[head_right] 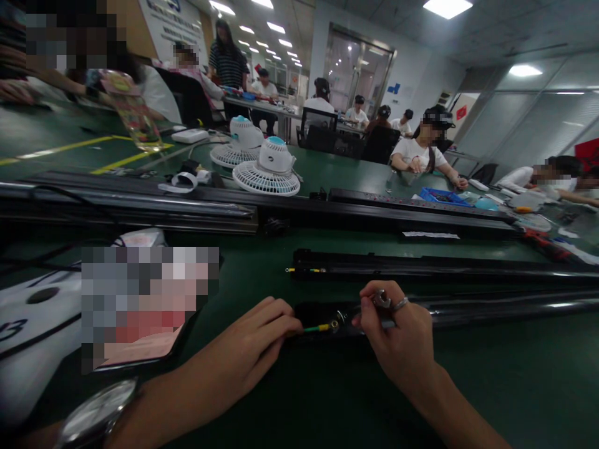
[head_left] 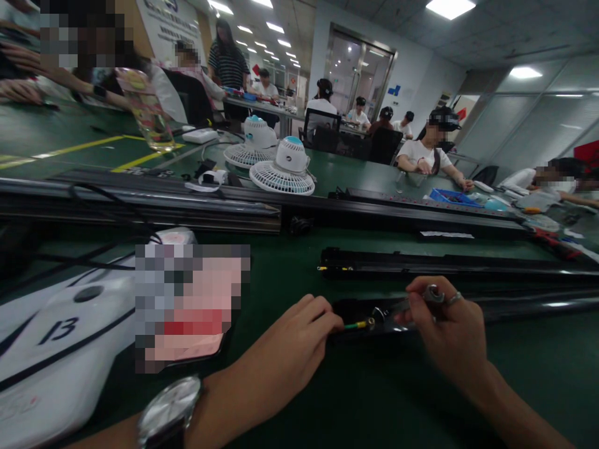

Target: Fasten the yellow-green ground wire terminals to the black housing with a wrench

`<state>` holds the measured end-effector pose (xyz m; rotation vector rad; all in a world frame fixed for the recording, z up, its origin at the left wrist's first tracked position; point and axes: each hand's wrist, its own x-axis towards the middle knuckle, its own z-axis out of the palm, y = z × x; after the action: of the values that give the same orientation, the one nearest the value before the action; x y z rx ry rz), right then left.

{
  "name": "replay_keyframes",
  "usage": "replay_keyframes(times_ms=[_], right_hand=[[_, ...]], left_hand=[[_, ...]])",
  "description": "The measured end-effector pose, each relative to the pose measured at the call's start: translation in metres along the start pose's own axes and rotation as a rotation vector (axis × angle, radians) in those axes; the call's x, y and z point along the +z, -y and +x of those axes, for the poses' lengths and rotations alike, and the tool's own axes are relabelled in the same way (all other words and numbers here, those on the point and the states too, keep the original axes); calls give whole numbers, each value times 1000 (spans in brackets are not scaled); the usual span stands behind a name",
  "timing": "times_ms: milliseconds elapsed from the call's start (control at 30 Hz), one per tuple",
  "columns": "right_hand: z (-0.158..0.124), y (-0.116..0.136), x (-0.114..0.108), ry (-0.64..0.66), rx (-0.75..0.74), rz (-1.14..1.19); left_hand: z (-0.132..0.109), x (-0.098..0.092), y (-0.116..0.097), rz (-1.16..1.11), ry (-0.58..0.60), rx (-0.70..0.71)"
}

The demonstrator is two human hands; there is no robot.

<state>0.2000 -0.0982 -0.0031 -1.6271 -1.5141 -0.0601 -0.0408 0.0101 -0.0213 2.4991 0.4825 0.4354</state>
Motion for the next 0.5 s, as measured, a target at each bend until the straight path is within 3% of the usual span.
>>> replay_keyframes(times_ms=[500], right_hand=[[1,-5,-7,45,44,87]], left_hand=[[0,-2,0,3,63,-34]])
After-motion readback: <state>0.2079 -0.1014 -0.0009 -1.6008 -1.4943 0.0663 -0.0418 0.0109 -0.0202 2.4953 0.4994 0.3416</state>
